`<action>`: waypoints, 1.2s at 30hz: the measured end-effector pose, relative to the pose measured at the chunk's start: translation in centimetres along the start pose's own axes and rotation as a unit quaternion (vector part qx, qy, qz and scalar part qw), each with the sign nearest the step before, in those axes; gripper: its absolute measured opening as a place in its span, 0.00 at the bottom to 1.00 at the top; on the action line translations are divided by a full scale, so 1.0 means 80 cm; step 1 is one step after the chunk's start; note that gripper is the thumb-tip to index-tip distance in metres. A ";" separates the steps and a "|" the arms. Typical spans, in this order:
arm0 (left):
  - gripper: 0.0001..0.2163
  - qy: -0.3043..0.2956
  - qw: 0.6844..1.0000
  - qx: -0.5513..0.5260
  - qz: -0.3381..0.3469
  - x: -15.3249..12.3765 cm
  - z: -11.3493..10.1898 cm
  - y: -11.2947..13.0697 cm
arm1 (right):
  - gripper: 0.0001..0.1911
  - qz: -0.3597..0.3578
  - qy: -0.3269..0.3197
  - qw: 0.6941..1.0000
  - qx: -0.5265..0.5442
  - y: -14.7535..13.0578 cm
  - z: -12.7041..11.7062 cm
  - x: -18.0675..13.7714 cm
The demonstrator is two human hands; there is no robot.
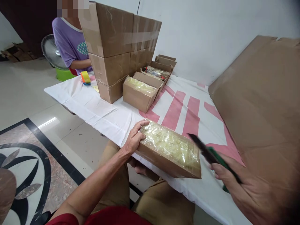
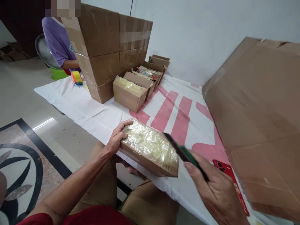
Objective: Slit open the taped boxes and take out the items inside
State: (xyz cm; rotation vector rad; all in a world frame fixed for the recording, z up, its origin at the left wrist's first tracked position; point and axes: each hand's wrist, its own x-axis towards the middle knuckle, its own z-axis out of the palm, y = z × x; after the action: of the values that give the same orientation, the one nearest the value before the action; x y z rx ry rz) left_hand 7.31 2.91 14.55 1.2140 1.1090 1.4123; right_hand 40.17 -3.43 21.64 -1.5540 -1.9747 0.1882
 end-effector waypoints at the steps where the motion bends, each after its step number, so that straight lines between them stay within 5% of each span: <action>1: 0.28 -0.001 1.000 -0.006 -0.001 0.000 0.000 0.000 | 0.21 -0.029 -0.045 0.999 0.003 -0.028 0.003 0.019; 4: 0.29 -0.006 1.000 -0.018 -0.011 0.001 0.000 0.001 | 0.22 -0.115 -0.119 0.986 -0.004 -0.086 0.018 0.066; 7: 0.30 -0.013 0.999 -0.023 -0.025 -0.001 -0.001 0.006 | 0.23 -0.154 -0.180 0.969 -0.067 -0.106 0.033 0.095; 22: 0.31 -0.001 0.998 -0.054 -0.026 -0.001 0.002 0.004 | 0.15 -0.144 -0.370 0.836 -0.379 -0.172 0.034 0.142; 30: 0.29 0.022 0.998 -0.051 -0.041 -0.003 0.004 0.003 | 0.12 -0.189 -0.392 0.825 -0.360 -0.161 0.019 0.155; 36: 0.27 0.027 0.998 -0.046 -0.046 -0.003 0.003 0.005 | 0.11 -0.208 -0.398 0.825 -0.343 -0.106 -0.009 0.140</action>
State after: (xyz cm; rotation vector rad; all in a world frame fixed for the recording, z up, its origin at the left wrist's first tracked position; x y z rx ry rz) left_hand 7.53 2.64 14.93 1.0518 1.1115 1.4164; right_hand 32.11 4.17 30.32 -1.5040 -3.2793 -0.1007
